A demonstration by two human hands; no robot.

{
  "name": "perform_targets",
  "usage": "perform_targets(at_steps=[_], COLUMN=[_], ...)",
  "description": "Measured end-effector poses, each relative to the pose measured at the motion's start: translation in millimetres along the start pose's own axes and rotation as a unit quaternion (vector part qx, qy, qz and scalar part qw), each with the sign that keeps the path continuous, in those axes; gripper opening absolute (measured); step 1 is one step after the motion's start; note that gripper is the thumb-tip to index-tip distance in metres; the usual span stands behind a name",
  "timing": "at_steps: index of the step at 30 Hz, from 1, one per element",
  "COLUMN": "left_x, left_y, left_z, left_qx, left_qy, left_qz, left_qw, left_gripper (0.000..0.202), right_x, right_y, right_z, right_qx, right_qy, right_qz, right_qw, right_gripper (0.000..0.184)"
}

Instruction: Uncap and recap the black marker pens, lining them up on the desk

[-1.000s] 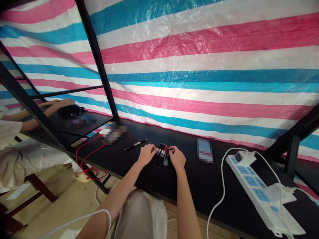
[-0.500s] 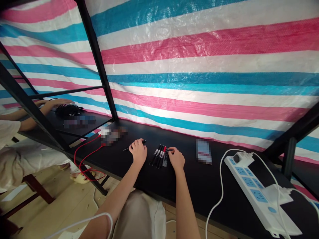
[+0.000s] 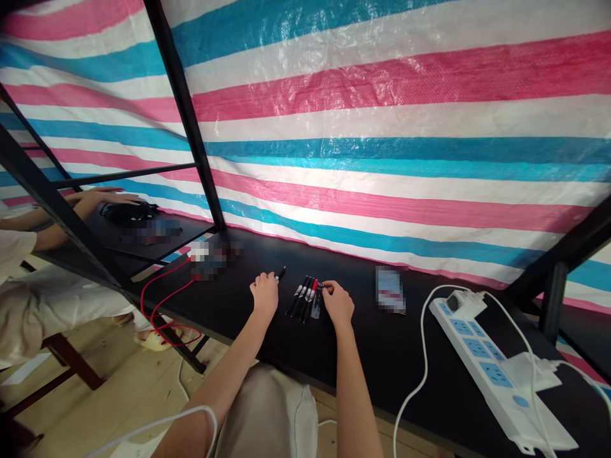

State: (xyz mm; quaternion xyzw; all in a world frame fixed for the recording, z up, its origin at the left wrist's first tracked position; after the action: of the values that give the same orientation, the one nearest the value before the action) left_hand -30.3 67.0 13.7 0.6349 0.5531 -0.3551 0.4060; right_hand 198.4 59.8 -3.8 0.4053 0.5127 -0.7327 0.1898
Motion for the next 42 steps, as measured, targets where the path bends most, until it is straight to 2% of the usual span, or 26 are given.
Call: perform_targets(at_steps=[4,6,8,12,15,18,22,27,29,31,33,35,37,42], left_x=[-10.8,-20.3,-27.8,-31.3,-30.2,-30.7,-27.9,-25.9,-25.8,-25.4,-23.9,-21.1,-16.9,3.3], left_y=[14.0,22.1,32.6,56.1,66.4,68.1,63.3,49.3,43.0,37.2,33.4,31.0,28.4,19.6], left_z=[-3.8,-3.9,-3.0,1.2,4.4,5.0,2.8,-1.1,-2.1,-2.8,-2.9,-2.9,-3.2,-4.4], left_qx=[0.067,0.093,0.127,0.217,0.264,0.270,0.241,0.197,0.176,0.152,0.130,0.115,0.099,0.055], left_qy=[0.019,0.034,0.039,0.022,0.014,0.014,-0.001,0.017,0.029,0.035,0.034,0.029,0.021,-0.042], left_qz=[0.068,0.105,0.136,0.179,0.206,0.213,0.195,0.152,0.140,0.129,0.121,0.115,0.112,0.128], left_qw=[0.995,0.990,0.982,0.959,0.942,0.939,0.951,0.968,0.974,0.979,0.983,0.986,0.989,0.989], left_gripper=[0.026,0.026,0.025,0.022,0.021,0.021,0.021,0.021,0.023,0.024,0.025,0.024,0.024,0.024], right_x=[-1.3,1.0,6.5,13.4,9.1,3.6,-6.5,-29.3,-35.1,-37.3,-35.5,-31.0,-24.9,-15.3], right_y=[2.9,0.0,-9.5,-27.7,-29.7,-28.0,-17.9,26.5,42.6,52.1,53.5,48.6,42.8,32.4], right_z=[-2.5,-3.7,-2.7,4.2,7.1,7.7,1.5,-11.8,-13.5,-14.1,-15.1,-16.0,-16.6,-16.9], right_qx=[0.004,-0.012,-0.053,-0.112,-0.116,-0.115,-0.102,-0.008,0.024,0.039,0.038,0.028,0.025,0.018], right_qy=[0.012,0.000,-0.045,-0.141,-0.147,-0.134,-0.079,0.097,0.145,0.163,0.150,0.117,0.085,0.060], right_qz=[-0.033,-0.099,-0.210,-0.383,-0.429,-0.442,-0.457,-0.508,-0.521,-0.538,-0.556,-0.566,-0.553,-0.405], right_qw=[0.999,0.995,0.975,0.906,0.884,0.879,0.880,0.856,0.841,0.826,0.816,0.815,0.828,0.912], right_gripper=[0.026,0.028,0.037,0.056,0.055,0.054,0.053,0.052,0.049,0.045,0.042,0.041,0.041,0.043])
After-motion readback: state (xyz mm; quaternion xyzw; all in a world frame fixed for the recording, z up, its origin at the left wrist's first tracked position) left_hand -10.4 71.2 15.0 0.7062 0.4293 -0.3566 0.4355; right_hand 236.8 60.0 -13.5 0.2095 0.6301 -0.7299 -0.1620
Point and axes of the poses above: each hand's wrist, its own z-axis away from the middle knuckle, its own x-axis out of the palm, y = z × x, the point moved 9 cm from there along -z, towards the middle knuckle, and after that the axes turned 12 degrees about x, right-handed, at the moved point
